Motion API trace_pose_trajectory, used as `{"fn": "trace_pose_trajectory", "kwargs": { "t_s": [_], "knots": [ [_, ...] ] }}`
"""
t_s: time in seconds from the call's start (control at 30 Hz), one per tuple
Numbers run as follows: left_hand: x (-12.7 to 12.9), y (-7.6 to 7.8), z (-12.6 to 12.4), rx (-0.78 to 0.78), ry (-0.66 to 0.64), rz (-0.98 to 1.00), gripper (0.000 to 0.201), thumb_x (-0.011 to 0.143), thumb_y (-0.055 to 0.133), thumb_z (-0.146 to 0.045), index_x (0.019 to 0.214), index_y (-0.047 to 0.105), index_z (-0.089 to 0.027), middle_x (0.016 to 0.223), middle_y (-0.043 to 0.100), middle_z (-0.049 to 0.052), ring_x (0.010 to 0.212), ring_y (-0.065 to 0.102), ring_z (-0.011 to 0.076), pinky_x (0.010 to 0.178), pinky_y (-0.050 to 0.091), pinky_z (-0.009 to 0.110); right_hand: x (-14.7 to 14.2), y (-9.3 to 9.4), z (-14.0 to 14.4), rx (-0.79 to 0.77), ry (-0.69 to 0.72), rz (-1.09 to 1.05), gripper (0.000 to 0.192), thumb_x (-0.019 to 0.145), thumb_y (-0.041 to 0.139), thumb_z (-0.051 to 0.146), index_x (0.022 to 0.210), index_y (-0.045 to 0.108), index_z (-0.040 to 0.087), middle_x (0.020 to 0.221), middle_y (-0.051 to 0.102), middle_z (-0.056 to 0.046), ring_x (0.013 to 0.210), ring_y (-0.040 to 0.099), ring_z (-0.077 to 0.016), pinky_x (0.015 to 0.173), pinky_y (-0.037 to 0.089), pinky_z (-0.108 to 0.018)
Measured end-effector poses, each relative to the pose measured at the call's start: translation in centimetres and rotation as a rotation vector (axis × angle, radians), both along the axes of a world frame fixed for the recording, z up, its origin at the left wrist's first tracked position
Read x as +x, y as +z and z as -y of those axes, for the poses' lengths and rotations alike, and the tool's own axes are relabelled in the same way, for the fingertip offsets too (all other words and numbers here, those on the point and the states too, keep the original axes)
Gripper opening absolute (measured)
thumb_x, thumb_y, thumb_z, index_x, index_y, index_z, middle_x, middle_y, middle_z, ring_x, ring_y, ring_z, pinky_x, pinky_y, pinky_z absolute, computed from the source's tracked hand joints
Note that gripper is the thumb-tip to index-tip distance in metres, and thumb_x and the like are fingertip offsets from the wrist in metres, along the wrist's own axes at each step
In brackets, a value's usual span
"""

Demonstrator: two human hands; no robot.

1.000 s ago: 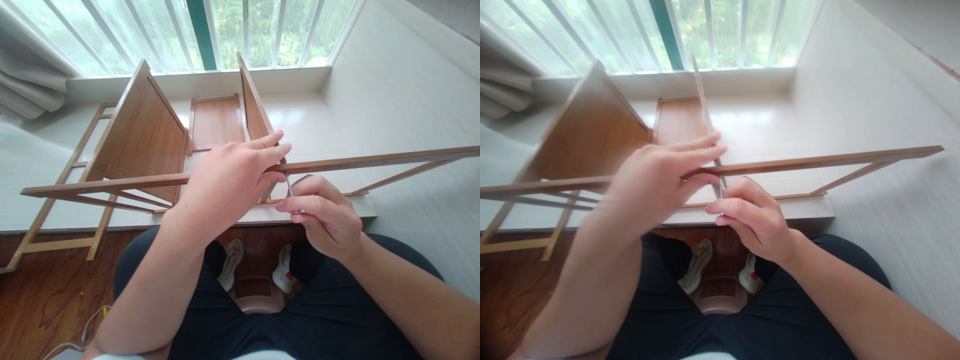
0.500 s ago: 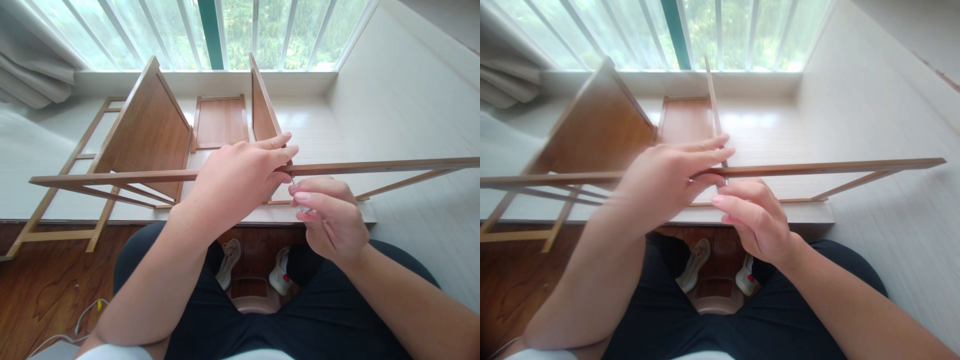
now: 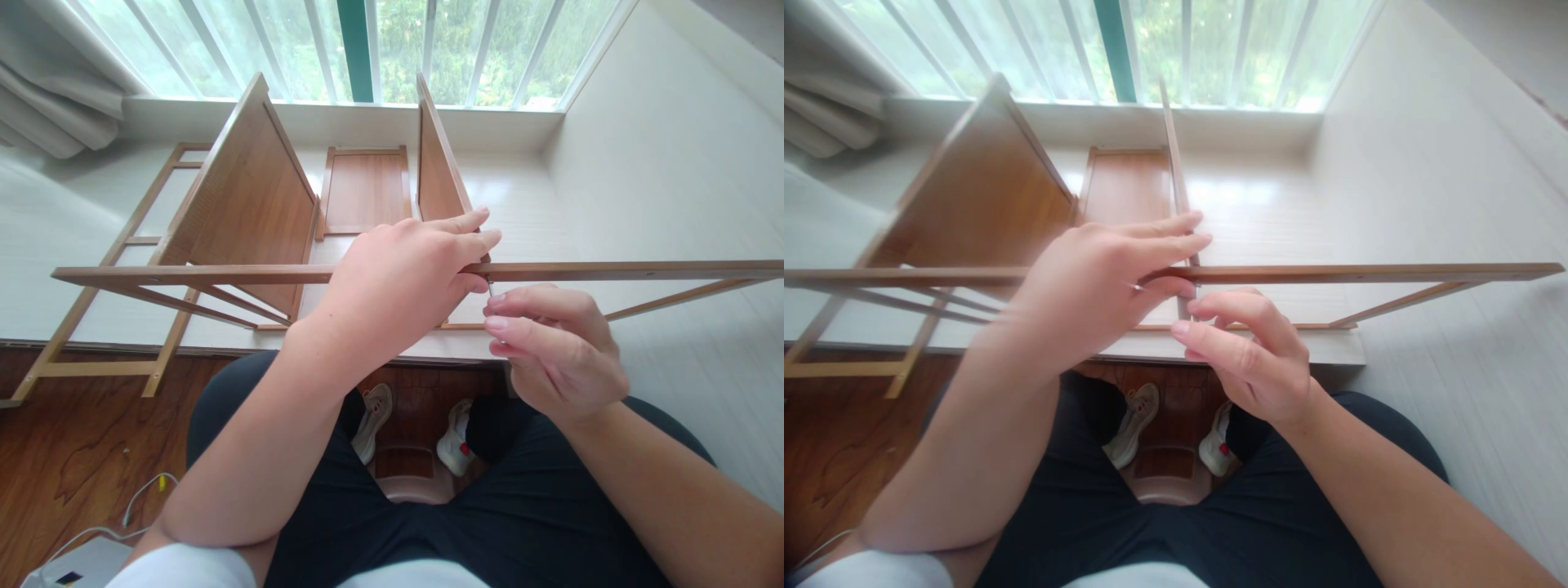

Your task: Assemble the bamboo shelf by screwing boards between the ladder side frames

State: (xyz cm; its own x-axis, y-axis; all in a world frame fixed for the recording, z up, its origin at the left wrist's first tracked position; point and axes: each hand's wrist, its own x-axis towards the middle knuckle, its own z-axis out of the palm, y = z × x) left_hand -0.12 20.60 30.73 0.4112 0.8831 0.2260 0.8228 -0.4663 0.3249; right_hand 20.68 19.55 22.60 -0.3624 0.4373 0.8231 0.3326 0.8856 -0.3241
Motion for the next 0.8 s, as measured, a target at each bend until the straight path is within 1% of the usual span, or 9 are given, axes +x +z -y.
{"fn": "trace_pose_trajectory", "kwargs": {
  "t_s": [0.13, 0.2, 0.33, 0.5, 0.63, 0.8],
  "knots": [
    [0.09, 0.00, 0.04, -0.020, 0.014, 0.002, 0.029, 0.096, 0.062, -0.029, 0.123, 0.073, -0.035, 0.151, 0.060, -0.006, 0.119, 0.072, 0.0274, 0.103, 0.057, 0.043, 0.00, -0.05, -0.13, 0.043, 0.018, -0.030, 0.042, 0.087, 0.074, 0.008, 0.124, 0.072, 0.028, 0.114, 0.075, -0.006, 0.095, 0.074, -0.0210, 0.080, 0.066, -0.035],
    [0.06, -0.05, 0.01, -0.022, 0.012, -0.006, 0.031, 0.096, 0.063, -0.030, 0.125, 0.071, -0.036, 0.150, 0.061, -0.006, 0.121, 0.071, 0.0271, 0.105, 0.056, 0.043, 0.03, -0.08, -0.18, 0.046, 0.025, -0.035, 0.041, 0.086, 0.076, 0.009, 0.123, 0.072, 0.027, 0.114, 0.075, -0.007, 0.094, 0.075, -0.0208, 0.080, 0.066, -0.036],
    [-0.04, -0.12, -0.03, -0.013, 0.003, -0.005, 0.036, 0.095, 0.063, -0.030, 0.130, 0.069, -0.037, 0.147, 0.064, -0.006, 0.122, 0.070, 0.0264, 0.106, 0.056, 0.042, 0.12, -0.06, -0.19, 0.040, 0.016, -0.032, 0.039, 0.087, 0.077, 0.013, 0.122, 0.072, 0.029, 0.114, 0.076, -0.007, 0.092, 0.076, -0.0217, 0.077, 0.068, -0.037],
    [-0.05, -0.08, -0.05, -0.010, 0.002, -0.011, 0.033, 0.095, 0.063, -0.031, 0.127, 0.070, -0.036, 0.148, 0.063, -0.005, 0.120, 0.071, 0.0266, 0.105, 0.057, 0.043, 0.14, 0.08, -0.12, 0.018, 0.013, -0.030, 0.038, 0.085, 0.080, 0.015, 0.119, 0.071, 0.031, 0.114, 0.077, -0.007, 0.092, 0.076, -0.0224, 0.075, 0.068, -0.037],
    [-0.02, -0.08, -0.07, -0.011, 0.005, -0.013, 0.034, 0.095, 0.063, -0.031, 0.128, 0.070, -0.037, 0.149, 0.062, -0.006, 0.118, 0.072, 0.0265, 0.104, 0.057, 0.043, 0.27, 0.13, -0.18, 0.028, 0.013, -0.033, 0.035, 0.083, 0.083, 0.016, 0.114, 0.073, 0.029, 0.112, 0.077, -0.006, 0.091, 0.076, -0.0223, 0.075, 0.068, -0.037],
    [-0.01, 0.03, -0.07, -0.027, 0.007, 0.002, 0.033, 0.095, 0.065, -0.030, 0.126, 0.071, -0.037, 0.149, 0.062, -0.005, 0.121, 0.071, 0.0287, 0.105, 0.057, 0.045, 0.61, 0.37, -0.27, 0.060, -0.008, -0.023, 0.033, 0.080, 0.086, 0.018, 0.110, 0.075, 0.027, 0.106, 0.077, -0.006, 0.086, 0.074, -0.0204, 0.072, 0.066, -0.035]
  ]
}}
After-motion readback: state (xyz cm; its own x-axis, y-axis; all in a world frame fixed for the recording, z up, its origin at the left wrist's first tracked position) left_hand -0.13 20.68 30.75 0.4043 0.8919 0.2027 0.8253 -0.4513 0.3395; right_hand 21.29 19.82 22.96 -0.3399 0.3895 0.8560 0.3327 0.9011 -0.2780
